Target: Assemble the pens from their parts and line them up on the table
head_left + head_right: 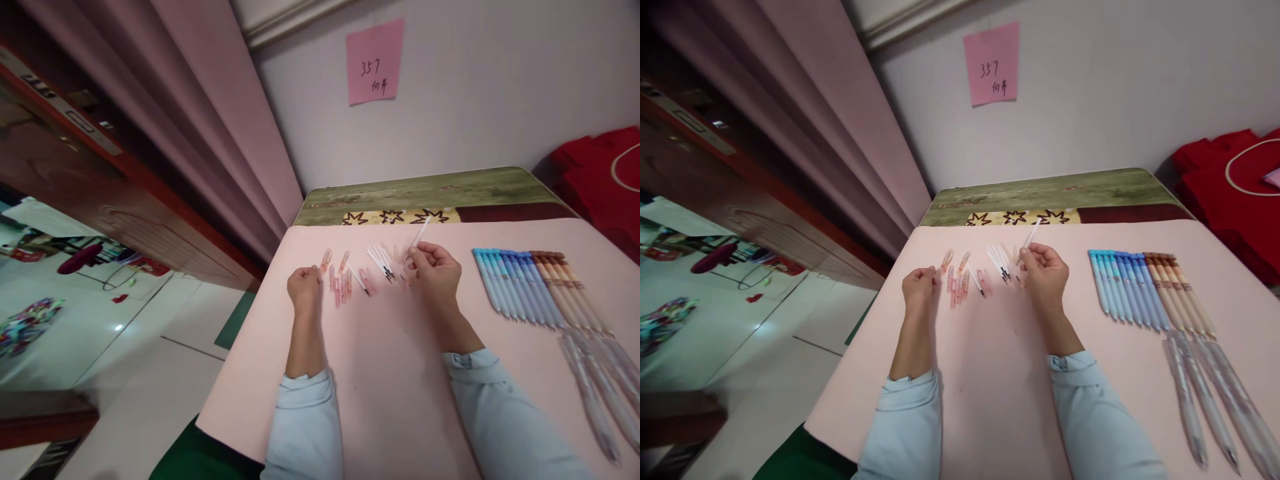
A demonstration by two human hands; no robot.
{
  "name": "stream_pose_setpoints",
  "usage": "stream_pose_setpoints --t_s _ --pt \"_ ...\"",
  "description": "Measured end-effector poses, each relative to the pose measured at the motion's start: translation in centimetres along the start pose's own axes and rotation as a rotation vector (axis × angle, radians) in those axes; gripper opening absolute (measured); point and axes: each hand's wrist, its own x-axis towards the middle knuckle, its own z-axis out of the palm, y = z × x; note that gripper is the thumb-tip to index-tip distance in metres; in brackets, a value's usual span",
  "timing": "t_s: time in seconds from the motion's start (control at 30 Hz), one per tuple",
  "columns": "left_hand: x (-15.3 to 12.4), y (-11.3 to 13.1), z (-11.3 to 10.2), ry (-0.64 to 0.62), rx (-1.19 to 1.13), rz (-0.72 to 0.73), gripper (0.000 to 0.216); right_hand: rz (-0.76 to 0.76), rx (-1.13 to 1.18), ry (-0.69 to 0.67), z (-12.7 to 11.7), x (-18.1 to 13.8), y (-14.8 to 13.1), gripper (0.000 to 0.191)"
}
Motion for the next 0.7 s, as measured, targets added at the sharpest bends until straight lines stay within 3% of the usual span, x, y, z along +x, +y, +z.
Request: stream_pose_setpoints --t_s 0.13,0.33,0.53,0.7 --pt "0.3 0.3 0.4 0.109 0.242 0.140 0.009 0.032 0.029 0.068 0.0 0.1 -0.3 0.036" --pt "0.8 -0.1 1.8 0.024 0.474 0.304 0.017 0.012 0.005 0.058 0.1 0.0 0.0 0.036" --pt "0.9 0.1 2.0 -0.034 0.491 0.275 0.015 -0.017 0.002 -0.003 0.2 -0.1 0.8 0.037" --pt "1.1 0.6 1.7 -0.071 0.404 0.091 0.016 0.036 0.032 -0.115 0.3 -0.3 0.8 0.039"
